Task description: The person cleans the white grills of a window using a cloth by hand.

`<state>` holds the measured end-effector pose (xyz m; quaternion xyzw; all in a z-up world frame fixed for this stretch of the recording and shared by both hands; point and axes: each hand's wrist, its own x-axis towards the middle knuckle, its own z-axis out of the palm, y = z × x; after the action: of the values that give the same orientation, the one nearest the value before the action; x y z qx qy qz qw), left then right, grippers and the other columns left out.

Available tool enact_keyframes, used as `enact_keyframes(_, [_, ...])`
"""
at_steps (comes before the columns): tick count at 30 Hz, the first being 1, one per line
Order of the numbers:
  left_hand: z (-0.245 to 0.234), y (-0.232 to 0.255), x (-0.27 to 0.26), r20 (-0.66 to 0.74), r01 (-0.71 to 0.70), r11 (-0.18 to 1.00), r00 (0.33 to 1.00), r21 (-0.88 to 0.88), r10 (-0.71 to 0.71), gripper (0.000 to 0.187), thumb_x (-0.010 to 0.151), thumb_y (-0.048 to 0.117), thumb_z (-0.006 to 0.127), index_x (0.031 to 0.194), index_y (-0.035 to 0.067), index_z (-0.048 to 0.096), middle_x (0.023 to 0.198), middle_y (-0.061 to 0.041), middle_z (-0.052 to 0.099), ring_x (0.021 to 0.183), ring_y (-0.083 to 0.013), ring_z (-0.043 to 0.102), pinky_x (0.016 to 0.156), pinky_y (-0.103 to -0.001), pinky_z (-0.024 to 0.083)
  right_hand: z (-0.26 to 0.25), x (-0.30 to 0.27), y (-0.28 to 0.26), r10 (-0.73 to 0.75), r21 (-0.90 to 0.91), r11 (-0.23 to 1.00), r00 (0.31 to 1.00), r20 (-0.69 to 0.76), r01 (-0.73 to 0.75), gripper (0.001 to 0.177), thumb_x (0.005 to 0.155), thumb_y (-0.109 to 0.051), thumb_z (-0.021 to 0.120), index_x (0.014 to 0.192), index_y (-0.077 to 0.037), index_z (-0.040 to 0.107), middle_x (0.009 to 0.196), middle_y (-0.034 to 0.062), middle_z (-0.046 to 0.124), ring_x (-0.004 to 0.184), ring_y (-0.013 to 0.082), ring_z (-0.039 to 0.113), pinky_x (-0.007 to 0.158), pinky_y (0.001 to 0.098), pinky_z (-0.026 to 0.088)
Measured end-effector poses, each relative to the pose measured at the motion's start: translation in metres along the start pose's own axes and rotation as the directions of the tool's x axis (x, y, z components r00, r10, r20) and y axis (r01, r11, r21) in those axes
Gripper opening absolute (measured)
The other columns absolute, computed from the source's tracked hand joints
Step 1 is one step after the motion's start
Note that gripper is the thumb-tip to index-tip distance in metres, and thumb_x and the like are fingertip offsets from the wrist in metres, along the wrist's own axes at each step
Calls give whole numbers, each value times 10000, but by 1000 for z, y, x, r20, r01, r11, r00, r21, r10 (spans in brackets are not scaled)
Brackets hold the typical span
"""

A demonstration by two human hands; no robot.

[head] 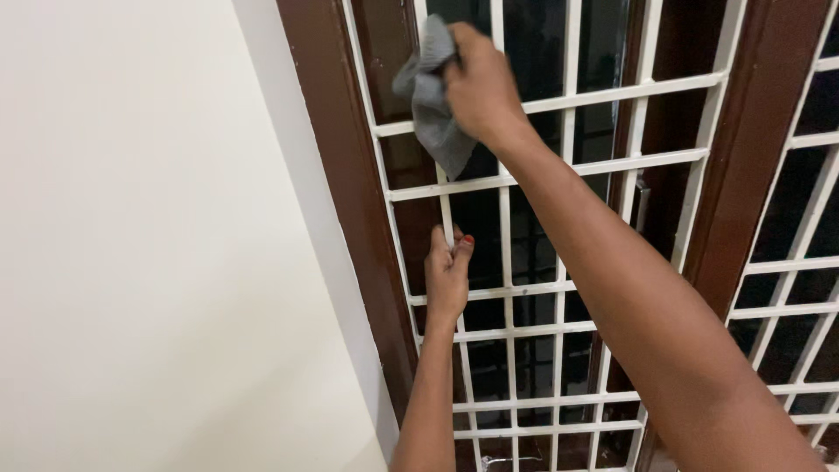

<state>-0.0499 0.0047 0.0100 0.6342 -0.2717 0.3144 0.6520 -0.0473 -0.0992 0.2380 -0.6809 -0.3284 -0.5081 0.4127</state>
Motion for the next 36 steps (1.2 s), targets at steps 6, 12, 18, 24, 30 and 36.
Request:
enact_keyframes(6, [5, -13, 0, -61, -35, 999, 998, -8, 35, 99, 1027, 169, 576, 1046, 82, 531, 718, 21, 481, 609, -55, 394, 555, -247, 341, -63, 7, 5, -410, -254, 909, 606, -682, 330, 285, 1064, 104, 472, 1276, -45, 590, 1154, 129, 671, 1024, 247, 719, 945, 378, 598])
enact_keyframes(12, [-3, -18, 0, -13, 14, 998, 1000, -68, -15, 89, 1045, 192, 576, 1041, 118, 527, 744, 71, 413, 612, -38, 355, 536, -216, 291, -6, 56, 32, 69, -260, 955, 962, -265, -140, 518, 902, -183, 593, 1347, 1, 403, 1116, 285, 716, 1034, 472, 707, 870, 550, 568])
enact_keyframes(18, [2, -6, -2, -15, 25, 992, 1000, -122, -27, 69, 1065, 130, 575, 1082, 124, 508, 791, 70, 439, 649, -34, 376, 568, -197, 305, 12, 46, 48, 104, -150, 978, 967, -234, -142, 498, 1025, -261, 442, 1422, -4, 286, 937, 269, 763, 790, 441, 757, 680, 536, 598])
enact_keyframes(24, [3, -16, -5, -5, 23, 992, 1000, -126, -24, 112, 1074, 118, 588, 1074, 136, 478, 799, 59, 458, 631, -44, 378, 549, -210, 293, 21, 23, 72, 219, -45, 974, 975, -39, -221, 417, 1010, -224, 435, 1337, 28, 378, 977, 244, 743, 802, 352, 777, 718, 473, 617])
enact_keyframes(30, [-3, -48, 11, -36, -178, 984, 984, -17, 177, 107, 1044, 174, 624, 1039, 130, 526, 899, 45, 518, 837, -64, 509, 774, -228, 445, 7, 26, 57, 166, -204, 961, 980, -111, -186, 355, 1018, -268, 513, 1238, -32, 365, 1043, 321, 713, 987, 514, 679, 855, 599, 515])
enact_keyframes(36, [6, -35, 9, -67, -6, 999, 998, -43, 3, 122, 1031, 188, 586, 1096, 100, 531, 905, 7, 582, 849, -98, 548, 804, -263, 466, -24, 12, 15, 236, -188, 953, 971, -32, -238, 367, 1054, -274, 524, 1246, -4, 366, 1119, 358, 667, 1065, 542, 623, 913, 594, 479])
